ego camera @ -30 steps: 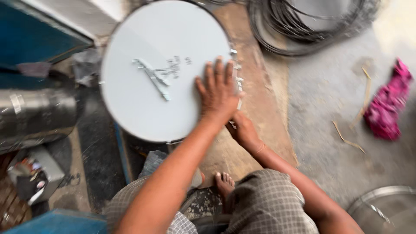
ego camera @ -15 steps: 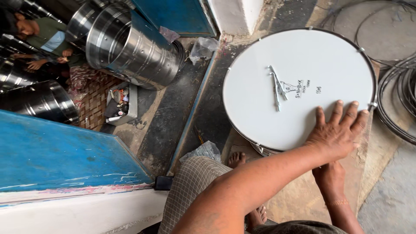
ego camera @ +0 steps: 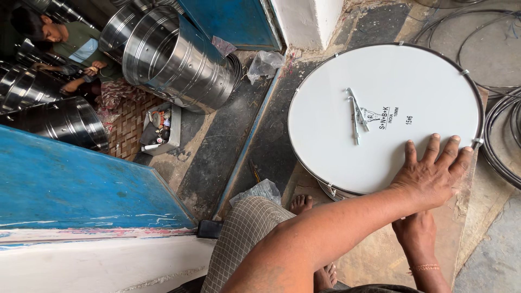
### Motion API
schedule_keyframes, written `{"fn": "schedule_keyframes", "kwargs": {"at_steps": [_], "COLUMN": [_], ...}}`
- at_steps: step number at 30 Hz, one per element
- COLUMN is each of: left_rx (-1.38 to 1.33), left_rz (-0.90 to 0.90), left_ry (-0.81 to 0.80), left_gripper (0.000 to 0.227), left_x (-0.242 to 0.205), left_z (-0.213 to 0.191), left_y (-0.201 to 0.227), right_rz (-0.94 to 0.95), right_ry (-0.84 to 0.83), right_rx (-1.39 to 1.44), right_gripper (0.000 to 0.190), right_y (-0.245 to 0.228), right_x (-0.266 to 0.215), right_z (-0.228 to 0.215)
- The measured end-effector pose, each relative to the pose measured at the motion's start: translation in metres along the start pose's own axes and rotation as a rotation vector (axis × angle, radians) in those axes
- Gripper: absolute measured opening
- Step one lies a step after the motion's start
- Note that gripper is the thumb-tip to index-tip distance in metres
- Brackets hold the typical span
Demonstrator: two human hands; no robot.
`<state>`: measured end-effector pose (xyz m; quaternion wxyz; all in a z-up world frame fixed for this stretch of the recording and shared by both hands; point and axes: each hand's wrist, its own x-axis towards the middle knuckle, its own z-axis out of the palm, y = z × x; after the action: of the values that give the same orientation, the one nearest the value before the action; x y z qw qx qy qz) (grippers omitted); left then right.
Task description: The person is assembling a drum by attaching tension rods to the drum shell. They use a wrench to tighten the rods and secure the drumhead. The person works methodically, moving around the drum to tighten each rod.
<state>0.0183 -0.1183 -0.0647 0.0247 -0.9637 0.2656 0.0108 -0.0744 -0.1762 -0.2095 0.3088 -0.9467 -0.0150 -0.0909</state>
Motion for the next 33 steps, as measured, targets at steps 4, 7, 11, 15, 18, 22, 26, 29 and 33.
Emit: {"fn": "schedule_keyframes", "kwargs": {"at_steps": [4,7,11,15,18,22,26,29,33], "left_rx": [-0.027,-0.038,-0.055,-0.085,-0.086,-0.019,-0.002,0.020,-0.066], "left_rz": [-0.009,0.002,0.004,0.001,0.001,-0.006,0.016,0.013,0.003], "left_ry": [-0.020,0.011,0.029,0.055,0.043,0.024,0.018,0.030,0.045], "left_gripper": [0.090,0.092,0.092,0.091,0.091,0.088,0.087,0.087,0.087], "left_x": [-0.001,-0.001,-0.003,0.000,-0.001,-0.005,-0.007,-0.007,-0.009], "left_z": [-0.005,-0.008,-0.002,0.006,0.002,-0.005,-0.009,-0.011,-0.013], "left_y": [0.001,0.000,0.002,0.000,0.001,0.001,0.001,0.001,0.000], "right_rz": [0.085,0.077,-0.085,0.083,-0.031,0.001,0.058,0.058,-0.177], "right_ry": [-0.075,-0.075,0.100,0.014,0.078,0.114,0.037,-0.007,-0.204], "right_rx": [0.032,0.000,0.127,0.255,0.173,0.167,0.202,0.212,0.132], "right_gripper": [0.040,0.029,0.036,0.014,0.031,0.037,0.027,0.032,0.033], "right_y": [0.009,0.015,0.028,0.041,0.030,0.015,0.013,0.013,0.014], "right_x": [0.001,-0.004,-0.006,-0.006,-0.007,-0.004,-0.002,0.003,0.012], "right_z": [0.006,0.014,0.020,0.044,0.039,0.017,0.013,0.008,-0.033]}}
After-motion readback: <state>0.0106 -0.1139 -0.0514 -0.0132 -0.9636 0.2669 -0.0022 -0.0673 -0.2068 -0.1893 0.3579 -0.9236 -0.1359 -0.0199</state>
